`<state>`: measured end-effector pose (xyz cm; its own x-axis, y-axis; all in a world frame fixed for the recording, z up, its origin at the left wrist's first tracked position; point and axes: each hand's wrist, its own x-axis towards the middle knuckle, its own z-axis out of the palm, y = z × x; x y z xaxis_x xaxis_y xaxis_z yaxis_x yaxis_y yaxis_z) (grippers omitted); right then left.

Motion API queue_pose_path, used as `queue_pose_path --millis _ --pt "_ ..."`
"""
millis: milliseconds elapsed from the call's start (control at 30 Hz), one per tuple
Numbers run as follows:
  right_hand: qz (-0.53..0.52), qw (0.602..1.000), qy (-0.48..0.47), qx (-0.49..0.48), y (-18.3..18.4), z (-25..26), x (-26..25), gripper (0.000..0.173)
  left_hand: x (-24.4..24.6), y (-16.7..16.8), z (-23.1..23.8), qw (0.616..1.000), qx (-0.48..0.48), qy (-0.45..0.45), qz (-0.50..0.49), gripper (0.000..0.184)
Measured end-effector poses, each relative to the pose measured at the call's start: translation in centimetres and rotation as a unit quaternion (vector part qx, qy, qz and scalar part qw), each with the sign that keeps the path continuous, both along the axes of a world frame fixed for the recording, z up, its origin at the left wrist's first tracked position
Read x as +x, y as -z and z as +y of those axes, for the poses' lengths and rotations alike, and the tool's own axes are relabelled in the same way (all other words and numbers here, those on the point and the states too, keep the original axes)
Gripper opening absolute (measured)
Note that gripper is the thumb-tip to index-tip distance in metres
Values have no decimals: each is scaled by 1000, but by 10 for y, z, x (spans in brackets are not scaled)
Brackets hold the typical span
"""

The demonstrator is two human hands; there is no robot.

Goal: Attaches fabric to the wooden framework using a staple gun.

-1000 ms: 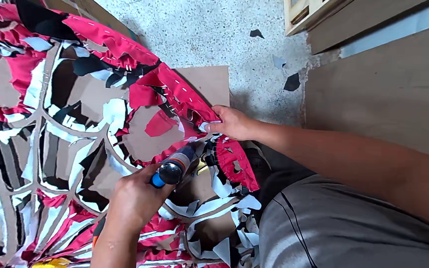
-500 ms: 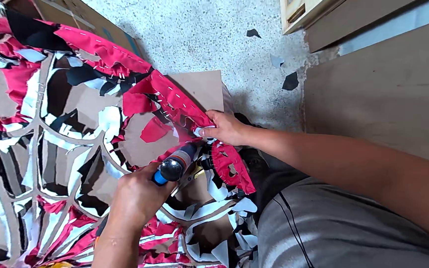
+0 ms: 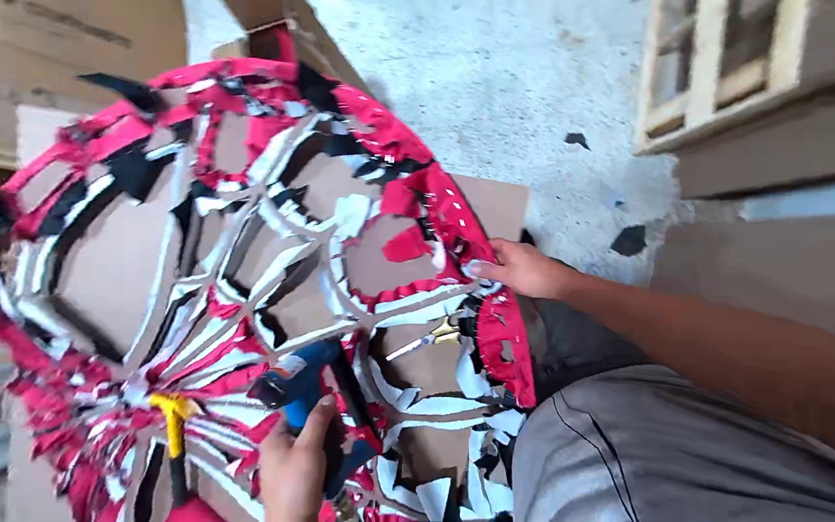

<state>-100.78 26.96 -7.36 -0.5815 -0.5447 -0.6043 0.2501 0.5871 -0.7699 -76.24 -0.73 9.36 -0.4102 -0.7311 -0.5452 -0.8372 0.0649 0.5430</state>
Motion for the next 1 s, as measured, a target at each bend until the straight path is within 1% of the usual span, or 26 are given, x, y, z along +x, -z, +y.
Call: queue_pose_path --millis 67,133,167,200,267,300,367,433,500,567,667,800,900,1000 --pt "89 996 -5 23 -10 -2 -29 65 -4 14 15 998 1 -64 22 29" --pt "214 976 -35 11 -19 -16 -69 66 -18 27 35 991 -9 -129 40 26" --pt "280 958 -58 -14 -23 -30 -91 61 -31 33 44 988 -20 -152 31 25" --pt "331 938 -88 -51 -29 -50 -113 54 -42 37 51 986 -33 -165 1 26" --pt "383 901 -163 -123 -38 -101 -143 42 -59 45 61 981 -51 -172 -78 30" --pt "386 887 -210 -146 -40 -129 -151 40 -65 50 65 977 -56 -174 -110 31" --pt "358 866 -316 -149 -39 -183 -155 40 -74 58 76 969 -61 -193 -144 33" --pt "316 851 -403 -116 -31 -222 -148 42 -81 60 82 961 -64 -222 -153 32" --pt "278 845 -451 -79 -14 -242 -136 44 -89 60 83 954 -61 -246 -159 30" --pt "273 838 -469 -55 4 -244 -126 47 -91 59 82 949 -52 -255 -175 28" --pt "290 836 -464 -52 12 -243 -124 46 -95 61 79 947 -60 -261 -177 28" --pt "252 846 -468 -38 10 -249 -133 48 -104 61 66 948 -62 -252 -184 28" --pt "201 859 -469 -28 6 -255 -139 47 -110 61 57 950 -67 -250 -173 29" --pt "170 864 -474 -10 3 -256 -142 47 -117 63 45 952 -74 -241 -172 29"
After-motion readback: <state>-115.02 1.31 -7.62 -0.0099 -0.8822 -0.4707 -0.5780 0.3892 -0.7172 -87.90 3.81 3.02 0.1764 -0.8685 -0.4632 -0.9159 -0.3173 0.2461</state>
